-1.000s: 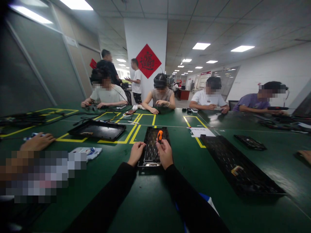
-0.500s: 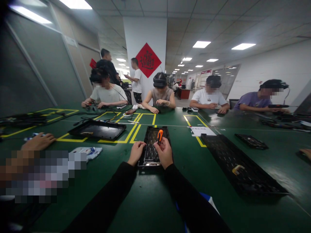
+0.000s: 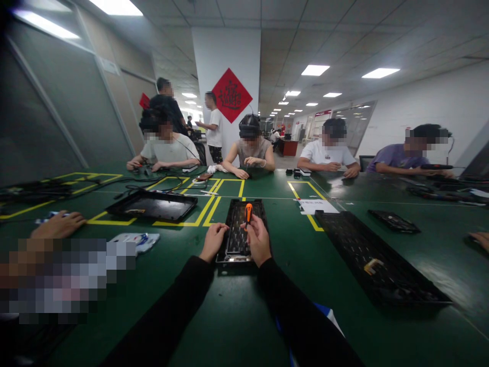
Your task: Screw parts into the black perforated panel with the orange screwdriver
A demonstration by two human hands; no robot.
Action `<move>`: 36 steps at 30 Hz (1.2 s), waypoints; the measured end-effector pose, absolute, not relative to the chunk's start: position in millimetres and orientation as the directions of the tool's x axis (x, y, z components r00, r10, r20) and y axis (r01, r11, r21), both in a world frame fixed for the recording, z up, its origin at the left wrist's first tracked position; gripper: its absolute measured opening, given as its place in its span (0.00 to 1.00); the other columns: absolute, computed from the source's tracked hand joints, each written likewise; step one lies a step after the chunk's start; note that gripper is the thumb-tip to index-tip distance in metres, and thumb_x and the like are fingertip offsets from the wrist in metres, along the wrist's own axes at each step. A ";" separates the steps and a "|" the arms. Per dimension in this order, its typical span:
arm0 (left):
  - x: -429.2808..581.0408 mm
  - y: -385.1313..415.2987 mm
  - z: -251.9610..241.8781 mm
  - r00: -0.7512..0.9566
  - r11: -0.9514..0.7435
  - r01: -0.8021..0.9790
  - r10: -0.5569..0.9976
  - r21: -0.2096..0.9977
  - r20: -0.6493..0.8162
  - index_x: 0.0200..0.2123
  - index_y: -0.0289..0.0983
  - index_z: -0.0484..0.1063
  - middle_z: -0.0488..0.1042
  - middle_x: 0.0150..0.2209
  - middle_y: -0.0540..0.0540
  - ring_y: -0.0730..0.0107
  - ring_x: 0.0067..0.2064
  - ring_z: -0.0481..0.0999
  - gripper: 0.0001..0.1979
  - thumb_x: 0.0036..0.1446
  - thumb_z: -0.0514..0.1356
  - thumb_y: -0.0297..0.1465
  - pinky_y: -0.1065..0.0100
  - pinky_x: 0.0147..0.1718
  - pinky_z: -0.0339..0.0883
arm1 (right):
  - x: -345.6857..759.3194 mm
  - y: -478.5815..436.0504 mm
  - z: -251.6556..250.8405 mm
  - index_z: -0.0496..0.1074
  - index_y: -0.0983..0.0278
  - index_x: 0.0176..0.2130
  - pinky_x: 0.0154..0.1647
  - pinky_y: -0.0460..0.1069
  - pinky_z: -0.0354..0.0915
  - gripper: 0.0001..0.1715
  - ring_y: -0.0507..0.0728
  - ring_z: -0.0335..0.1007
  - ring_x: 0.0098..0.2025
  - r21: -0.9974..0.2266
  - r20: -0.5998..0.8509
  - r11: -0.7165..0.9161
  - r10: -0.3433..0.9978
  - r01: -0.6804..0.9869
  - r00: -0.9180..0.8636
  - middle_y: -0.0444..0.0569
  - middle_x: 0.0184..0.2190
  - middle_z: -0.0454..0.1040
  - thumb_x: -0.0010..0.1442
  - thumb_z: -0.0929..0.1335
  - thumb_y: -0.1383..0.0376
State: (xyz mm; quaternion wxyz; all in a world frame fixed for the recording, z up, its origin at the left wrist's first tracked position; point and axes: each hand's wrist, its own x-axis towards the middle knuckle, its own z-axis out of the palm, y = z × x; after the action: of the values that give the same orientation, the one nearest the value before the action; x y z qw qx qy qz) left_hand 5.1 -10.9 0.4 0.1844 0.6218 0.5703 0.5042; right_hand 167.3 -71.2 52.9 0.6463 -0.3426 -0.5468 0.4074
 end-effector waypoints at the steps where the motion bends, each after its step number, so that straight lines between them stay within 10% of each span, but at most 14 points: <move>1: 5.0 -10.9 0.3 -0.160 -0.280 0.524 0.895 0.804 0.416 0.28 0.37 0.71 0.69 0.34 0.45 0.67 0.40 0.67 0.10 0.52 0.51 0.31 0.64 0.43 0.60 | 167.2 -71.2 52.9 0.60 0.62 0.51 0.16 0.43 0.53 0.22 0.45 0.54 0.17 -0.889 0.425 0.430 0.903 -0.160 0.065 0.47 0.34 0.71 0.56 0.62 0.60; 12: 5.1 -11.3 -1.3 -0.157 -0.290 0.524 0.891 0.801 0.425 0.28 0.37 0.71 0.69 0.34 0.46 0.67 0.40 0.67 0.10 0.52 0.51 0.32 0.64 0.43 0.59 | 168.5 -72.7 54.1 0.67 0.64 0.40 0.18 0.43 0.56 0.16 0.48 0.59 0.19 -0.905 0.416 0.421 0.906 -0.062 0.077 0.42 0.24 0.67 0.51 0.67 0.60; 36: 4.7 -10.0 -1.4 -0.153 -0.278 0.541 0.896 0.794 0.418 0.28 0.37 0.71 0.69 0.33 0.46 0.69 0.39 0.67 0.10 0.52 0.51 0.31 0.66 0.43 0.60 | 168.1 -70.3 52.9 0.60 0.62 0.47 0.16 0.42 0.54 0.19 0.44 0.55 0.18 -0.861 0.449 0.473 0.879 -0.185 0.162 0.46 0.35 0.68 0.55 0.63 0.61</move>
State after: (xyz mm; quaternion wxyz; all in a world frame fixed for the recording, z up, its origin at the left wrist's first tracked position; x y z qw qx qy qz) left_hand 4.7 -10.0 -1.4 0.1784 0.6260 0.5736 0.4973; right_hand 168.1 -70.3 52.9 0.6844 -0.3352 -0.5180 0.3885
